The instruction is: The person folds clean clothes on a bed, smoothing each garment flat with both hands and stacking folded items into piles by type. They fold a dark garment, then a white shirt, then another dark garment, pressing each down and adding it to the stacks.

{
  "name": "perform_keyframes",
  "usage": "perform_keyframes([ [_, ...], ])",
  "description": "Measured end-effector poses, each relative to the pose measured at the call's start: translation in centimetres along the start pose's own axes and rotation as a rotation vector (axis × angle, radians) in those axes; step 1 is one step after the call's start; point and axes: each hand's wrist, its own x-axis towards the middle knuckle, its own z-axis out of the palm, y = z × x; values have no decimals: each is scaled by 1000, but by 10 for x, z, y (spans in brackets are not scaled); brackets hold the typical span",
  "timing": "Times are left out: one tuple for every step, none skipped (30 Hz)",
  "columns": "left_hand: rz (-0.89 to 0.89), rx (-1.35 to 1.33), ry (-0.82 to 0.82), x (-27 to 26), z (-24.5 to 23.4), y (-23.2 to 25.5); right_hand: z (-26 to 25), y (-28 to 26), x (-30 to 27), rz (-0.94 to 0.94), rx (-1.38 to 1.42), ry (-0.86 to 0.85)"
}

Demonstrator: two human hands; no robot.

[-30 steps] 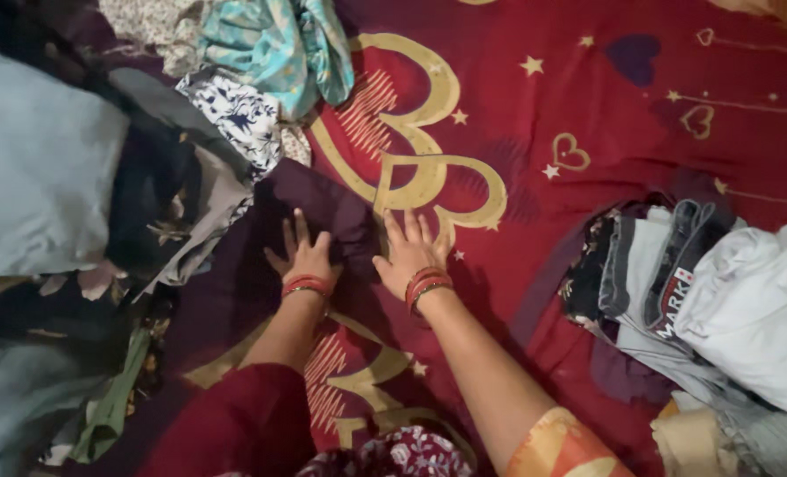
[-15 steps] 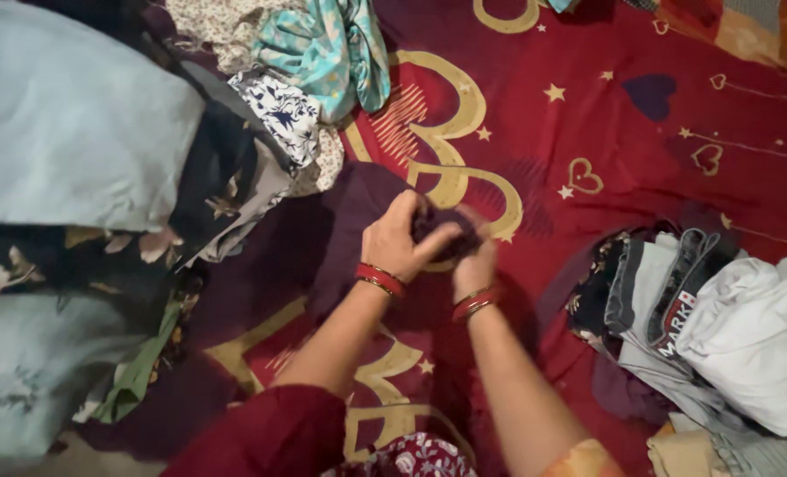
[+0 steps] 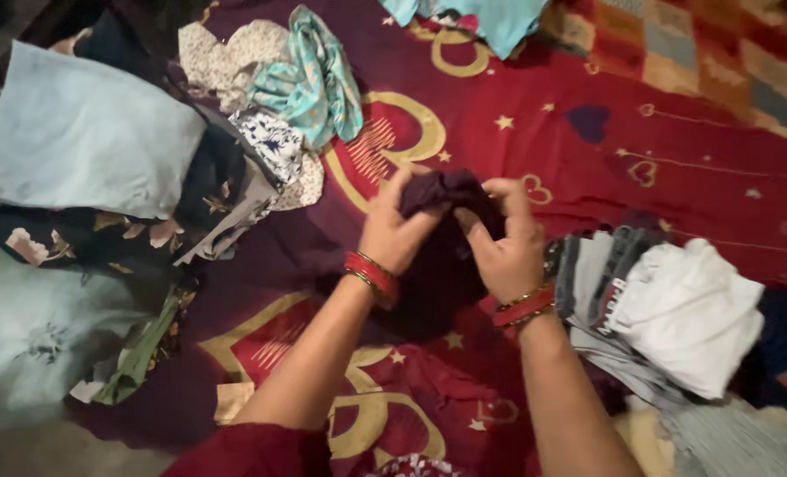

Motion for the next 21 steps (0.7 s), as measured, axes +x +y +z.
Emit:
perform_keyframes([
  [-9,-86,0,6,2,14,-14,-8,1,-12,42,-35],
  [-16,-169,4,12,3,29,-29,-15,2,-28,86,-74],
  [22,-213,-35,18,5,44,-44,-22,3,-44,129,-113],
  [58,-252,-72,24,4,60,-57,-29,6,-120,96,-165],
  [94,-290,-110,30,4,77,-71,-34,10,-195,61,-216],
  [153,-274,-126,34,6,93,-83,-39,14,-266,25,-268],
  [211,-257,-143,38,8,109,-94,-44,16,-221,46,-241],
  [266,-242,-160,40,10,123,-106,-48,16,-173,65,-216],
  [369,-134,-153,42,11,136,-117,-52,17,-126,83,-192],
  [466,-25,-144,42,11,147,-130,-55,19,-211,-50,-159],
  [562,86,-134,40,11,157,-144,-59,21,-296,-183,-126],
  [587,114,-178,37,11,165,-155,-63,22,-381,-314,-91],
  [611,142,-223,33,11,172,-163,-66,21,-381,-300,-109],
  [634,171,-272,30,11,178,-169,-69,19,-379,-285,-126],
  [554,311,-293,27,10,183,-174,-73,18,-377,-269,-143],
  [471,445,-315,23,11,188,-179,-76,15,-344,-267,-182],
  [387,577,-338,18,12,193,-182,-79,13,-312,-264,-221],
  [445,615,-218,17,14,197,-182,-83,11,-284,-259,-254],
  [504,650,-97,14,14,200,-182,-87,8,-224,-220,-257],
  [569,681,18,11,14,202,-181,-91,4,-163,-182,-250],
  [520,620,70,8,13,203,-178,-94,1,-101,-142,-244],
])
